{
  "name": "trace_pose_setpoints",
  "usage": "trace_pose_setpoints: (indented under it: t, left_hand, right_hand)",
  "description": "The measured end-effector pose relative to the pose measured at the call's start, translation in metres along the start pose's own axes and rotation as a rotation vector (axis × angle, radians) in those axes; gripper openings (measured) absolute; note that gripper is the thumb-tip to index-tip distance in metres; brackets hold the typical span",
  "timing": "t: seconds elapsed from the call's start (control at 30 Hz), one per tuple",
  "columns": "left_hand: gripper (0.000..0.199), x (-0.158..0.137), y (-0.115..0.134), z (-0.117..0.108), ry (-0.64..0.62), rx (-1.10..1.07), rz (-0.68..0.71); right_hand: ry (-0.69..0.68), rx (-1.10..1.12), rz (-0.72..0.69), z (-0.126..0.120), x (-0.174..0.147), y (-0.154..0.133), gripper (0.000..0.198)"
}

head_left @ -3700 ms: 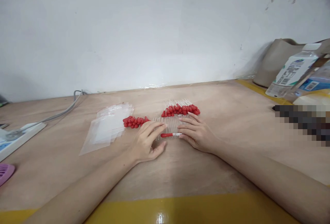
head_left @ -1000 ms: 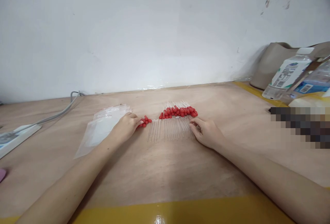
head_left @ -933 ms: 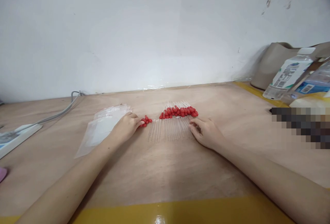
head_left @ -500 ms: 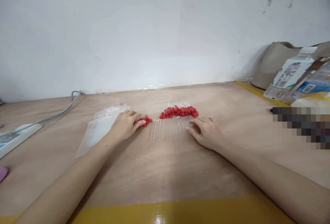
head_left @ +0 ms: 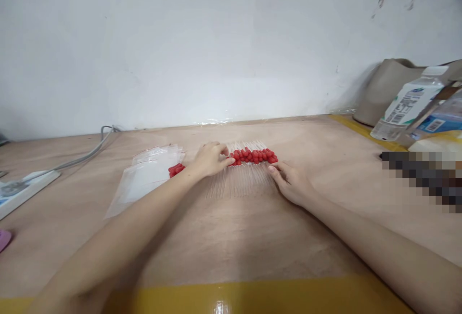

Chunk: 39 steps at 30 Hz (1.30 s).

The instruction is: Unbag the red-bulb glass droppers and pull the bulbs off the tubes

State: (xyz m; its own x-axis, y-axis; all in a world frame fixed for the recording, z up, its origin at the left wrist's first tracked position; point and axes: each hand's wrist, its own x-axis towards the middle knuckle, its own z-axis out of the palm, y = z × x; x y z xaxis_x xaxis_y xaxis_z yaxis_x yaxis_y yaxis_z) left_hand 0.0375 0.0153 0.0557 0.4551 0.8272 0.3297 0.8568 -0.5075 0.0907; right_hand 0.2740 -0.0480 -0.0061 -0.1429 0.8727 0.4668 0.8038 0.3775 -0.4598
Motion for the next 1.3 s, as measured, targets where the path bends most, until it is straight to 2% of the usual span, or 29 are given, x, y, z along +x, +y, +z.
trace_pose_setpoints:
  t: [0.17, 0.37, 0.5, 0.6, 0.7, 0.77, 0.93, 1.13, 1.3]
  left_hand:
    - [0.039, 0.023, 0.003, 0.014, -0.027, -0.053, -0.053]
    - [0.033, 0.030, 0.000, 0.021, -0.058, -0.147, -0.100]
    - [0.028, 0.021, 0.003, 0.020, 0.018, -0.175, -0.211]
    - [0.029, -0.002, 0.006, 0.014, 0.147, -0.203, -0.244]
    - [0.026, -0.037, 0.007, 0.010, 0.372, -0.243, -0.137]
    - [0.023, -0.062, 0.006, 0.009, 0.412, -0.234, -0.087]
    - [0.014, -0.095, 0.003, 0.009, 0.393, -0.200, 0.116]
    - [0.012, -0.096, -0.001, 0.014, 0.355, -0.175, 0.238]
    - [0.010, -0.097, -0.002, 0.015, 0.349, -0.149, 0.265]
  right_hand:
    - [-0.024, 0.088, 0.043, 0.000, 0.002, 0.004, 0.040]
    - [-0.014, 0.086, 0.049, 0.000, 0.002, 0.002, 0.040]
    - [-0.013, 0.104, 0.052, 0.001, 0.003, 0.004, 0.041]
    - [-0.025, 0.137, 0.056, 0.001, 0.003, 0.004, 0.041]
    - [-0.048, 0.169, 0.064, 0.001, 0.003, 0.003, 0.042]
    - [-0.055, 0.179, 0.073, 0.001, 0.003, 0.003, 0.042]
    - [-0.026, 0.222, 0.093, 0.003, 0.003, 0.006, 0.040]
    - [0.007, 0.280, 0.123, 0.005, 0.003, 0.008, 0.036]
    - [-0.013, 0.325, 0.162, 0.004, 0.004, 0.009, 0.036]
